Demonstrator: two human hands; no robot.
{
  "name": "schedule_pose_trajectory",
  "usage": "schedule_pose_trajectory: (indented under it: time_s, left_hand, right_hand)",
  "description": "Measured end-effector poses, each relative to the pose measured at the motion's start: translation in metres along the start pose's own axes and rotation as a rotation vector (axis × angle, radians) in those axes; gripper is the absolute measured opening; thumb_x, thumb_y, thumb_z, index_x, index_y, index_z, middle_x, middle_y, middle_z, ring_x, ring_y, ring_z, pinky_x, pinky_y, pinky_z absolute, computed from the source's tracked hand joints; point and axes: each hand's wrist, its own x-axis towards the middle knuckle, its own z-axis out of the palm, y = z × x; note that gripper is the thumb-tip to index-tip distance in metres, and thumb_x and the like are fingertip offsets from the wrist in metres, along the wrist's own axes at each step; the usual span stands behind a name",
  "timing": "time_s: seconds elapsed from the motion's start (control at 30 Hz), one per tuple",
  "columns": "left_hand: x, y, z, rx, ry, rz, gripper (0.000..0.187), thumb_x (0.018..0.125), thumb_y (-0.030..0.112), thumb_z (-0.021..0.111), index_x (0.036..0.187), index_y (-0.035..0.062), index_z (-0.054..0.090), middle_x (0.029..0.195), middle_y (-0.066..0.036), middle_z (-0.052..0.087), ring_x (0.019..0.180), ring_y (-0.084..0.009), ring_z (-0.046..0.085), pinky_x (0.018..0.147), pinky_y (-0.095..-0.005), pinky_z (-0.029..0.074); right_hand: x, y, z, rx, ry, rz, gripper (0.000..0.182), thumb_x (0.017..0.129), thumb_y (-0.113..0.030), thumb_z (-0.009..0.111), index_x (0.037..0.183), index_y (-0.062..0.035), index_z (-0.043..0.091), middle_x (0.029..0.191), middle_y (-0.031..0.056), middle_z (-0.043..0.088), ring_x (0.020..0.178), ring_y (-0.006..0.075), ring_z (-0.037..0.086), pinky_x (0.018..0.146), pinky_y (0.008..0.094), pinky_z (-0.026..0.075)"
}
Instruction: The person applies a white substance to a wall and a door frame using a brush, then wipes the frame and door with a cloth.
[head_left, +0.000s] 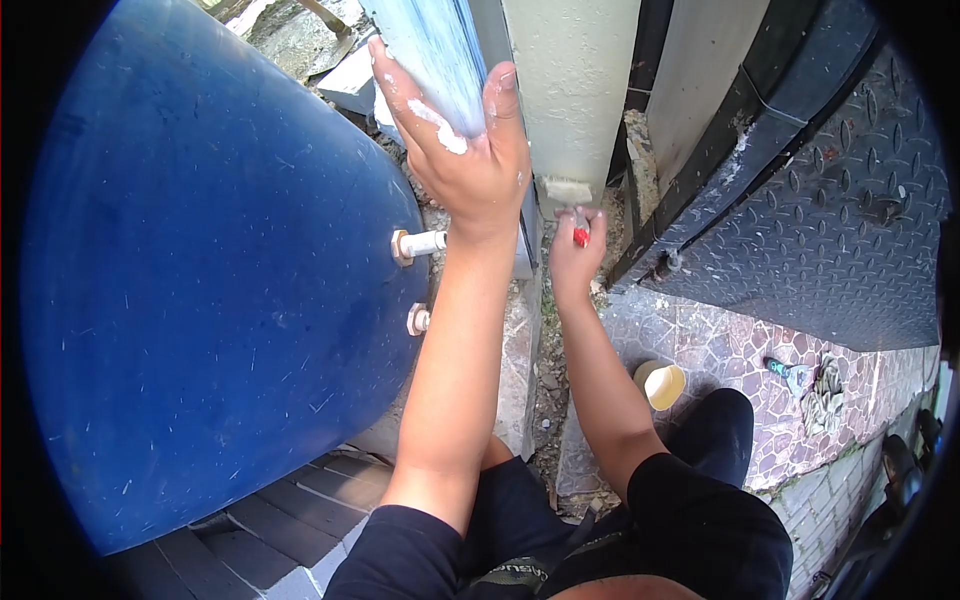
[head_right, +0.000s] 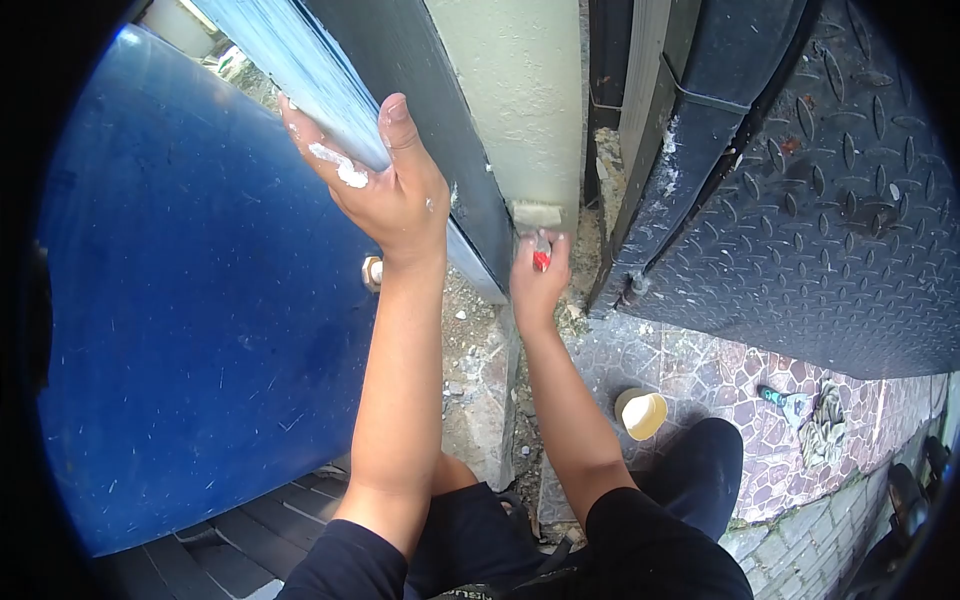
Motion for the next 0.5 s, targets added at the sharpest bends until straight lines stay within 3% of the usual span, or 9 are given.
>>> schedule_pose_trajectory:
  time_s: [0.1,0.17,0.2,0.23,0.27,0.3,0.37,0.4,0.5]
  left_hand:
    - [0.000,-0.002,-0.001,0.018,0.004,-0.011,0.074,0.089,0.025,0.060,0.137,-0.0112,0.016,0.138,-0.030,0.025,0.130,-0.0357,0.028,0.106,-0.0412,0.022]
    - [0.001,-0.004,-0.001,0.079,0.032,0.050,0.080,0.082,0.022,0.068,0.137,-0.0101,0.020,0.136,-0.034,0.032,0.125,-0.0457,0.037,0.100,-0.0447,0.034]
    - [0.000,-0.003,-0.001,0.081,0.030,0.046,0.080,0.082,0.022,0.068,0.137,-0.0101,0.020,0.136,-0.034,0.032,0.125,-0.0457,0.037,0.100,-0.0447,0.034]
    - [0.000,-0.002,0.000,0.065,0.023,0.035,0.076,0.086,0.023,0.064,0.137,-0.0106,0.019,0.136,-0.032,0.030,0.126,-0.0399,0.034,0.103,-0.0428,0.028]
    - [0.000,-0.001,0.000,0.048,0.016,0.024,0.072,0.089,0.023,0.060,0.136,-0.0111,0.017,0.137,-0.029,0.028,0.128,-0.0341,0.031,0.105,-0.0409,0.023]
    - [0.002,0.000,0.000,0.047,0.016,0.021,0.072,0.089,0.023,0.060,0.136,-0.0111,0.017,0.137,-0.029,0.028,0.128,-0.0341,0.031,0.105,-0.0409,0.023]
    - [0.003,0.003,-0.001,0.021,-0.005,0.014,0.073,0.089,0.024,0.060,0.136,-0.0114,0.017,0.137,-0.030,0.028,0.129,-0.0348,0.030,0.106,-0.0409,0.023]
    - [0.001,0.003,0.000,0.020,-0.007,0.007,0.073,0.089,0.024,0.060,0.136,-0.0114,0.017,0.137,-0.030,0.028,0.129,-0.0348,0.030,0.106,-0.0409,0.023]
    - [0.001,-0.002,0.001,0.027,0.020,0.017,0.073,0.089,0.024,0.060,0.136,-0.0111,0.017,0.137,-0.030,0.028,0.129,-0.0350,0.029,0.106,-0.0409,0.022]
  right_hand:
    - [0.014,-0.063,0.011,0.246,0.036,-0.033,0.014,0.082,-0.007,0.060,0.091,0.0006,0.051,0.080,0.0152,0.062,0.069,0.0210,0.061,0.066,0.0321,0.048]
    - [0.015,-0.096,0.007,0.389,0.035,-0.067,0.014,0.082,-0.005,0.060,0.090,0.0011,0.051,0.081,0.0148,0.063,0.071,0.0209,0.063,0.067,0.0315,0.049]
    - [0.016,-0.106,0.006,0.440,0.068,-0.179,0.015,0.081,-0.003,0.061,0.090,0.0012,0.051,0.082,0.0142,0.063,0.074,0.0210,0.064,0.068,0.0312,0.049]
    - [0.016,-0.110,0.007,0.492,0.100,-0.293,0.015,0.080,-0.001,0.062,0.090,0.0014,0.051,0.083,0.0137,0.064,0.077,0.0211,0.065,0.069,0.0309,0.050]
    - [0.017,-0.105,0.007,0.473,0.111,-0.425,0.017,0.077,0.001,0.064,0.089,0.0015,0.051,0.083,0.0155,0.064,0.081,0.0255,0.066,0.071,0.0325,0.051]
    - [0.018,-0.098,0.006,0.469,0.109,-0.425,0.017,0.077,0.001,0.064,0.089,0.0015,0.051,0.083,0.0155,0.064,0.081,0.0255,0.066,0.071,0.0325,0.051]
    - [0.018,-0.074,0.002,0.104,-0.039,-0.624,0.018,0.077,0.001,0.064,0.091,0.0013,0.052,0.082,0.0168,0.064,0.080,0.0297,0.066,0.071,0.0342,0.051]
    - [0.013,-0.049,0.002,0.060,-0.067,-0.614,0.019,0.076,0.000,0.064,0.092,0.0008,0.053,0.083,0.0176,0.064,0.078,0.0328,0.065,0.070,0.0358,0.051]
    - [-0.004,0.014,-0.011,-0.106,-0.180,-0.580,0.019,0.077,0.000,0.063,0.092,0.0001,0.053,0.083,0.0167,0.064,0.075,0.0319,0.064,0.069,0.0364,0.051]
